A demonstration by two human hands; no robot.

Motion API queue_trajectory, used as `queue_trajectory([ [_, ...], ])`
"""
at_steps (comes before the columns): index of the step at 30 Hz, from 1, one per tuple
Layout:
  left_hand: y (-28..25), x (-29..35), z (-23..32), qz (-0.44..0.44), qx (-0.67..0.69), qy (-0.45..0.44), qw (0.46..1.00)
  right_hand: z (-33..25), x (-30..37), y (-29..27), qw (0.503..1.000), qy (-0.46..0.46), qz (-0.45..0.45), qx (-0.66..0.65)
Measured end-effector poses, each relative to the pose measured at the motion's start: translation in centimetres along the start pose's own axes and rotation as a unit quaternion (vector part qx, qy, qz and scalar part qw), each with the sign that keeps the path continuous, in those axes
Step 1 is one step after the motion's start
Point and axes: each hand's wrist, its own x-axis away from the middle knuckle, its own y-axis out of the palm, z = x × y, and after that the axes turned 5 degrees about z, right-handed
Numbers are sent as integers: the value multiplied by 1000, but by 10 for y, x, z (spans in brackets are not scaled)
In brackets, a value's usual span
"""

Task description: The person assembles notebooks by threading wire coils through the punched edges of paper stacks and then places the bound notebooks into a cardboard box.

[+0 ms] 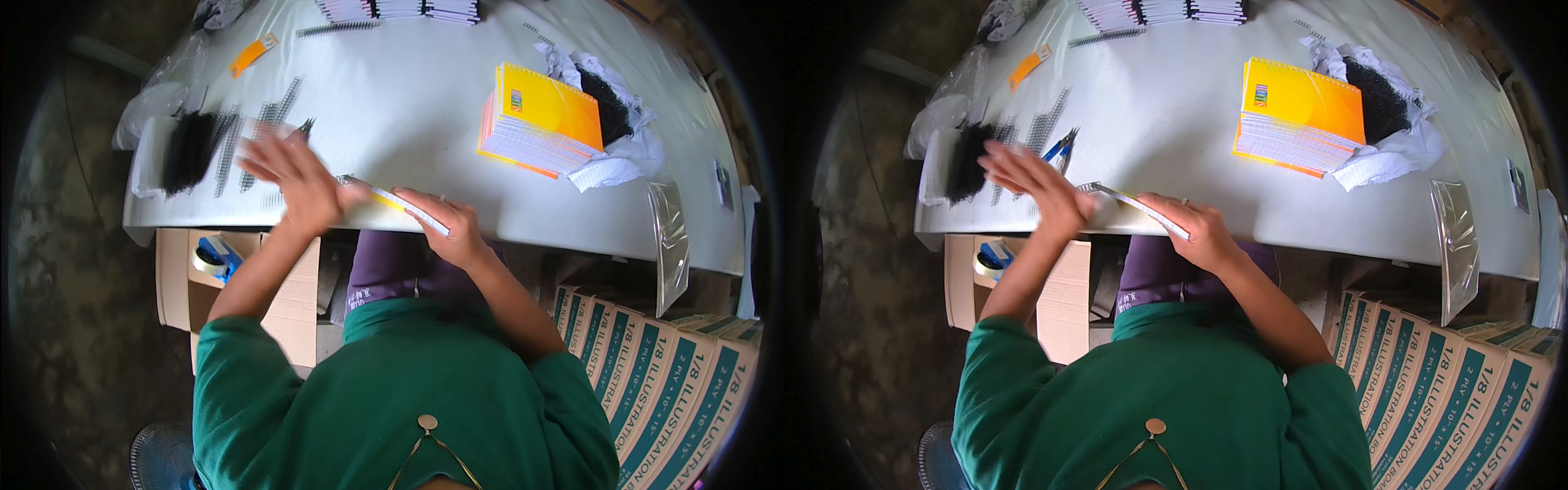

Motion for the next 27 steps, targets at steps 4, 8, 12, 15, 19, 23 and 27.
queue_trajectory([
  [4, 0, 85, 45, -262, 142, -53, 953, -3, 0, 10, 1000, 8, 11, 4],
  [8, -13, -9, -11, 5, -13, -83, 996, -3, 3, 5, 1000, -9, 15, -10],
  [12, 6, 92, 44, -264, 162, -124, 943, -6, -3, 12, 999, 15, 5, -36],
  [15, 6, 36, 29, 11, 41, -36, 998, -6, 0, 6, 1000, 4, 21, -13],
  [19, -9, -16, 18, -56, 144, -160, 975, -4, -4, 7, 1000, -20, 2, -12],
  [23, -3, 81, 58, -123, 180, 71, 973, 2, -10, 6, 1000, -4, 15, -18],
  [27, 3, -16, 12, 4, 72, -93, 993, -5, -4, 5, 1000, -11, -16, -1],
])
